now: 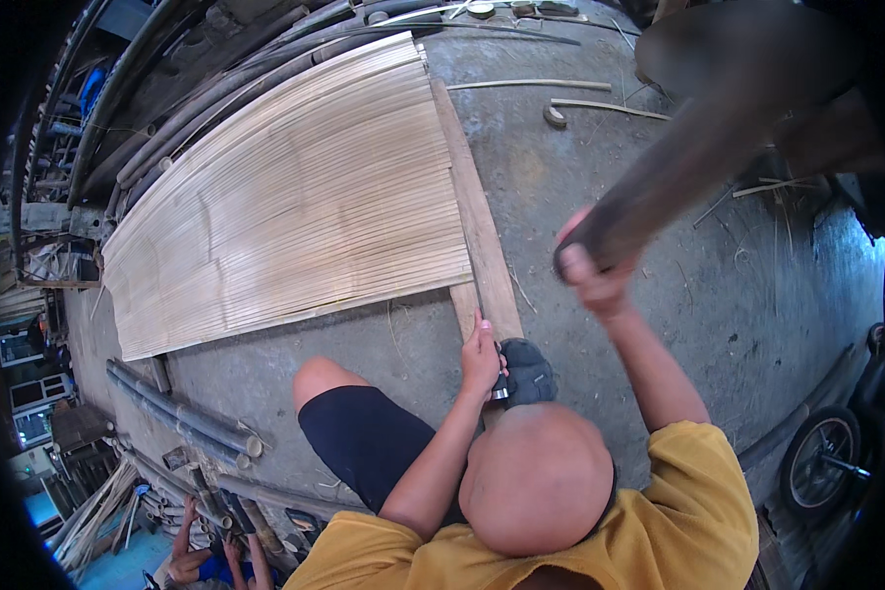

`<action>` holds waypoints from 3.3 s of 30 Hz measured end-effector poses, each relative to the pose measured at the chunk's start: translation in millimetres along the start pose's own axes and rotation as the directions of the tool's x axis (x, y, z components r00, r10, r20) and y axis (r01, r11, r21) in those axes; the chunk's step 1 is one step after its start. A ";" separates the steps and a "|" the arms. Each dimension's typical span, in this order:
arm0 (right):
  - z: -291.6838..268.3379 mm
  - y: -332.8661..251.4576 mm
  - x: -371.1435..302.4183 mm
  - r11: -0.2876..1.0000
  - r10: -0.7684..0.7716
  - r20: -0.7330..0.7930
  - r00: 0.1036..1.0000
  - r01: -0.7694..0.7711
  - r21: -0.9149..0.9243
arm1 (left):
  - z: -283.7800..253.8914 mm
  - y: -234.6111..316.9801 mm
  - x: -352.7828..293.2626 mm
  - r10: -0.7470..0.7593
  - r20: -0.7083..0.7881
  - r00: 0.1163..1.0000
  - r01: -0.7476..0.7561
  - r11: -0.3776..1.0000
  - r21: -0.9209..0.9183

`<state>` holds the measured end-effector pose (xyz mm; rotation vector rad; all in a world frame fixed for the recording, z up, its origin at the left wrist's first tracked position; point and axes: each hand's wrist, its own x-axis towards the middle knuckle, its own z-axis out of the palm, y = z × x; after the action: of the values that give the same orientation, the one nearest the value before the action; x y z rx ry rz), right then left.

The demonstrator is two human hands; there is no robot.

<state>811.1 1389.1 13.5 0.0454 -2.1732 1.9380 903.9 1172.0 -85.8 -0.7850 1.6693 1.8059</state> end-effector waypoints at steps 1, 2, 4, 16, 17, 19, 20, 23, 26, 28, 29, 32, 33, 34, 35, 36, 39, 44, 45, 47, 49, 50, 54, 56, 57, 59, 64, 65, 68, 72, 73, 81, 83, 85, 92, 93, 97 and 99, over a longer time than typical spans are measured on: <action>3.9 45.2 -25.7 0.964 0.151 0.094 0.984 -0.126 -0.236 | -4.4 -10.0 0.7 -0.022 -0.010 1.000 0.022 1.000 -0.007; 7.0 90.0 -51.8 0.867 0.295 0.181 0.938 -0.184 -0.463 | -5.0 -17.6 5.5 -0.036 -0.010 0.999 0.036 0.999 -0.019; 21.5 71.4 -52.4 0.689 0.666 0.346 0.661 -0.368 -0.624 | -17.3 -15.3 9.9 -0.018 -0.034 0.999 0.018 1.000 -0.010; 27.1 7.2 -56.2 0.807 0.514 0.117 0.850 -0.526 0.268 | -29.6 -49.6 25.7 0.284 -0.121 0.951 -0.235 0.921 0.312; 20.6 7.0 -61.2 0.779 0.546 0.106 0.831 -0.550 0.301 | -19.3 -44.4 16.9 0.222 -0.066 0.973 -0.198 0.944 0.263; 10.1 1.7 -63.5 0.722 0.598 0.098 0.796 -0.587 0.367 | -6.4 -19.3 5.9 0.137 -0.003 0.991 -0.135 0.978 0.157; 10.9 1.1 -66.6 0.713 0.613 0.091 0.785 -0.599 0.364 | -7.9 -14.9 0.7 0.091 0.000 0.996 -0.090 0.991 0.097; 16.8 3.7 -65.6 0.706 0.624 0.084 0.777 -0.607 0.365 | -11.1 -5.3 -13.4 -0.008 0.017 1.000 0.007 0.999 0.053; 23.3 6.0 -66.8 0.736 0.602 0.096 0.793 -0.597 0.320 | -12.7 3.1 -26.6 -0.043 0.011 0.999 0.043 0.998 0.040; 25.3 5.0 -60.1 0.770 0.589 0.089 0.803 -0.591 0.240 | -9.4 6.6 -25.3 -0.029 0.002 1.000 0.029 0.999 0.018; 25.3 5.5 -55.9 0.809 0.543 0.099 0.834 -0.551 0.205 | -9.0 6.6 -23.6 -0.007 -0.001 1.000 0.007 1.000 0.027; 28.1 -0.7 -47.4 0.862 0.470 0.149 0.870 -0.489 0.133 | -11.3 4.7 -16.0 0.029 -0.009 1.000 -0.029 0.998 0.052; 29.2 -7.0 -46.6 0.847 0.493 0.172 0.853 -0.516 0.128 | -13.6 4.1 -12.8 0.021 -0.014 1.000 -0.020 0.998 0.056; 27.2 -12.2 -43.3 0.836 0.511 0.187 0.839 -0.536 0.117 | -11.3 8.3 -10.3 0.018 -0.007 1.000 -0.017 0.998 0.057; 25.2 -7.1 -43.9 0.871 0.468 0.175 0.866 -0.485 0.075 | -9.5 11.2 -10.4 0.012 -0.004 1.000 -0.012 0.998 0.066; 23.5 3.0 -46.8 0.901 0.422 0.166 0.891 -0.433 0.033 | -8.1 13.5 -11.7 0.006 -0.001 1.000 -0.006 0.997 0.075; 23.5 3.5 -49.4 0.937 0.350 0.167 0.922 -0.348 -0.045 | -10.2 10.3 -12.6 -0.009 0.008 1.000 0.009 0.999 0.048; 25.0 -36.9 -39.9 0.955 0.285 0.176 0.942 -0.264 -0.133 | -16.3 3.0 -19.1 -0.014 -0.003 1.000 0.014 1.000 0.013; 25.4 -46.8 -37.1 0.970 0.228 0.167 0.959 -0.209 -0.124 | -16.5 -1.7 -21.0 -0.012 -0.012 1.000 0.012 1.000 -0.002; 25.5 -48.3 -40.1 0.986 0.160 0.106 0.981 -0.155 -0.053 | -13.5 -7.0 -22.7 -0.018 -0.014 1.000 0.018 1.000 -0.026; 29.7 -16.3 -58.8 0.983 0.177 0.063 0.982 -0.174 -0.061 | -11.4 -9.8 -22.8 -0.029 -0.008 1.000 0.029 0.999 -0.041; 30.0 5.2 -70.2 0.971 0.206 0.067 0.976 -0.195 -0.142 | -9.8 -12.2 -21.7 -0.017 0.009 1.000 0.017 0.999 -0.046; 15.9 39.9 -75.4 0.657 0.650 0.289 0.703 -0.328 -0.679 | -12.1 -20.7 -11.0 0.018 0.032 0.999 -0.017 0.999 -0.049; 23.1 39.1 -70.6 0.616 0.717 0.316 0.621 -0.353 -0.704 | -15.6 -7.8 -11.8 -0.056 0.043 0.998 0.058 0.996 -0.069; 24.6 37.9 -65.5 0.688 0.650 0.317 0.691 -0.357 -0.632 | -17.7 0.5 -9.2 -0.117 0.058 0.991 0.123 0.988 -0.097; 30.5 26.2 -65.2 0.804 0.529 0.303 0.793 -0.355 -0.477 | -19.0 12.4 -20.1 -0.187 0.047 0.981 0.191 0.973 -0.133; 34.7 29.9 -72.8 0.907 0.406 0.225 0.886 -0.363 -0.212 | -4.4 5.0 -29.9 -0.042 0.005 0.999 0.042 0.997 -0.058; 32.5 29.7 -71.6 0.895 0.443 0.223 0.868 -0.413 -0.170 | -3.7 0.9 -33.8 -0.005 0.013 1.000 0.005 1.000 -0.030; 28.6 35.2 -74.7 0.886 0.463 0.206 0.862 -0.449 -0.115 | -9.1 -2.9 -44.9 -0.070 0.003 0.998 0.071 0.996 -0.052; 28.4 39.3 -81.2 0.915 0.403 0.186 0.896 -0.393 -0.087 | -10.7 -9.5 -56.6 -0.071 -0.004 0.997 0.071 0.997 -0.040; 27.7 32.8 -82.1 0.883 0.469 0.188 0.863 -0.458 -0.101 | -10.4 -10.3 -56.7 -0.070 -0.007 0.998 0.069 0.997 -0.032; 15.5 -42.3 -21.8 0.917 0.326 0.207 0.922 -0.255 -0.308 | -14.4 -51.5 -38.3 0.034 -0.017 0.999 -0.033 0.999 0.038; 7.4 -89.1 8.0 0.946 0.138 0.124 0.983 -0.094 -0.309 | -19.2 -59.0 -34.3 0.032 -0.042 0.999 -0.031 0.999 0.022; -6.1 -117.1 22.0 0.980 -0.047 0.027 0.999 0.051 -0.192 | -14.2 -60.1 -33.9 0.029 -0.035 0.999 -0.028 1.000 0.007; -5.4 64.4 -98.1 0.696 0.255 0.322 0.912 0.058 -0.715 | -15.4 -69.8 -28.9 0.047 -0.009 0.999 -0.046 0.996 0.081; -2.3 57.0 -88.1 0.673 0.521 0.338 0.783 -0.134 -0.728 | -17.6 -70.4 -21.9 0.095 -0.022 0.995 -0.092 0.990 0.106; 13.2 3.5 -31.1 0.645 0.627 0.357 0.692 -0.206 -0.736 | -25.5 -78.0 -38.6 -0.004 -0.018 1.000 0.003 1.000 -0.029; 12.7 -31.6 0.3 0.833 0.196 0.337 0.921 0.025 -0.552 | -20.8 -59.1 -28.3 -0.018 -0.015 1.000 0.017 0.999 -0.030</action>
<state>814.4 1372.7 43.2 0.2492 -2.9656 1.3442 967.4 1155.5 -106.0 -0.8256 1.6431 1.8212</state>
